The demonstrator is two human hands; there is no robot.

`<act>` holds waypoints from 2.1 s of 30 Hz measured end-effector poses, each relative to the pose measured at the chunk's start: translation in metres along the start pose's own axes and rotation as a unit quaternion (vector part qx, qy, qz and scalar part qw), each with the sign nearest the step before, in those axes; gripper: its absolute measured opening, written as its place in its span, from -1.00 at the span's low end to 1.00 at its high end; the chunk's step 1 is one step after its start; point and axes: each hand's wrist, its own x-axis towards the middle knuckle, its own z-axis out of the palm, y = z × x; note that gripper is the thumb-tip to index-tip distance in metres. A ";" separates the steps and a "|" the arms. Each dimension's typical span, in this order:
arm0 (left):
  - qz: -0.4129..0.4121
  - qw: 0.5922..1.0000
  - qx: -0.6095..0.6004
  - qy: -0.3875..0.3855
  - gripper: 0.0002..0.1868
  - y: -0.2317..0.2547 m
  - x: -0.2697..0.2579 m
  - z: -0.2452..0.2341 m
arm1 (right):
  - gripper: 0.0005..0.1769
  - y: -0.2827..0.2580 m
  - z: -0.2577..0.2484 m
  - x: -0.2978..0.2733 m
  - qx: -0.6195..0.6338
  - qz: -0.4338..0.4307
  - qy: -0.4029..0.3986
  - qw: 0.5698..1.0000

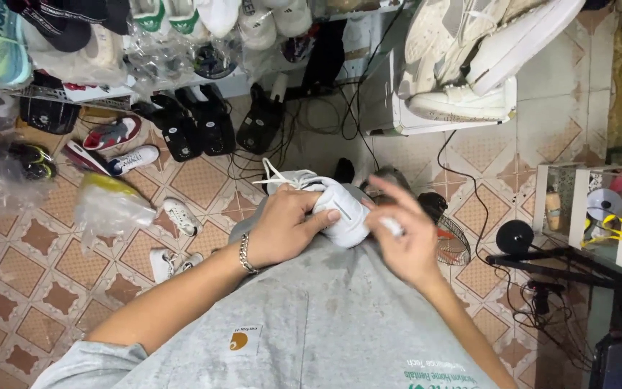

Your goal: The person wipes a white Lacoste sneaker with a white cloth, focusing on the heel, sides, and toe box. The person repeatedly rubs the shoe's surface and rotates it to access different areas, then places it back on a shelf.

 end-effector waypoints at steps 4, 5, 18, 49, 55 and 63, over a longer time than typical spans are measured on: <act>-0.001 1.000 0.005 -0.005 -0.47 0.011 -0.002 -0.004 | -0.95 -0.013 0.004 -0.009 0.048 -0.001 -0.030 0.998; -0.004 1.000 0.005 -0.007 -0.47 0.013 -0.002 -0.005 | -0.95 0.003 0.000 -0.008 0.041 -0.005 -0.013 0.999; -0.026 0.999 0.024 -0.015 -0.51 0.027 0.003 -0.009 | -0.96 0.034 0.002 -0.014 0.017 -0.012 -0.009 1.000; -0.066 0.996 0.061 -0.010 -0.49 0.023 0.003 0.001 | -0.90 -0.001 0.021 -0.013 0.082 -0.001 0.022 0.996; 0.253 0.883 0.394 -0.040 -0.49 -0.045 0.012 -0.016 | -0.93 0.039 0.018 -0.008 0.118 0.013 0.052 0.992; 0.196 0.968 0.132 -0.081 -0.44 0.011 0.064 -0.042 | -0.90 0.026 0.009 0.021 0.126 0.084 0.097 0.984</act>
